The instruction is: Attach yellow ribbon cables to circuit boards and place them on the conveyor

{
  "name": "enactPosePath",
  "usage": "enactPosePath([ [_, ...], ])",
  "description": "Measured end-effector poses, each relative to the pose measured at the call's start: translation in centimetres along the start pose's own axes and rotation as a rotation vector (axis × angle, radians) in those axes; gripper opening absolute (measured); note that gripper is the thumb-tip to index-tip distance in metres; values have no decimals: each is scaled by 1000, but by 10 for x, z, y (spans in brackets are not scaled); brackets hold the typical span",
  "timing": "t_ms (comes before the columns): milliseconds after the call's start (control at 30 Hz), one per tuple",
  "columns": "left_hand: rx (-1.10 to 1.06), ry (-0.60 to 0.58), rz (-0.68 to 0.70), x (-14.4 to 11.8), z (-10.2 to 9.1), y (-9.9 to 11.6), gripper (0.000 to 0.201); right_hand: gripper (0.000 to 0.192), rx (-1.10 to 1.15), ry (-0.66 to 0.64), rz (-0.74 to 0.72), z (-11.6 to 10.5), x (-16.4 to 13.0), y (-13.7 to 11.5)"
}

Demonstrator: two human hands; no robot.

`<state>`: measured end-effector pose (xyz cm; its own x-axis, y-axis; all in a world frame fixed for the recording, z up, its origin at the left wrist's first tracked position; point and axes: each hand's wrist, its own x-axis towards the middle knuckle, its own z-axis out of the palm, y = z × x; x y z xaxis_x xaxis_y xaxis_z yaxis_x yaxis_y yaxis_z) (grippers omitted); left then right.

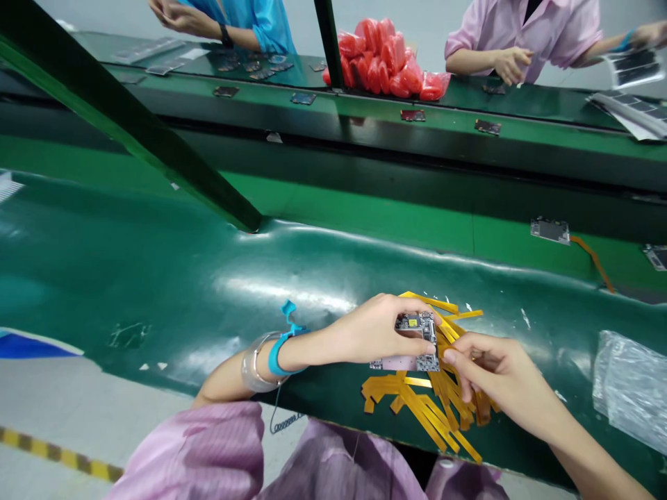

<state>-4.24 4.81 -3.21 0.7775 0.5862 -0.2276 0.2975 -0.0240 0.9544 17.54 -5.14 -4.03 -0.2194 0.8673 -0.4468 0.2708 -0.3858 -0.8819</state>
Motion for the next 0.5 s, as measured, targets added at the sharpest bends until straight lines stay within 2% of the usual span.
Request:
enactPosePath([
  [267,51,3,-73,1,2,-1,26,41,-56,-73,1,2,5,-5],
  [500,79,68,-74,8,10,-13,20,40,-108,-59,-18,6,8,-5],
])
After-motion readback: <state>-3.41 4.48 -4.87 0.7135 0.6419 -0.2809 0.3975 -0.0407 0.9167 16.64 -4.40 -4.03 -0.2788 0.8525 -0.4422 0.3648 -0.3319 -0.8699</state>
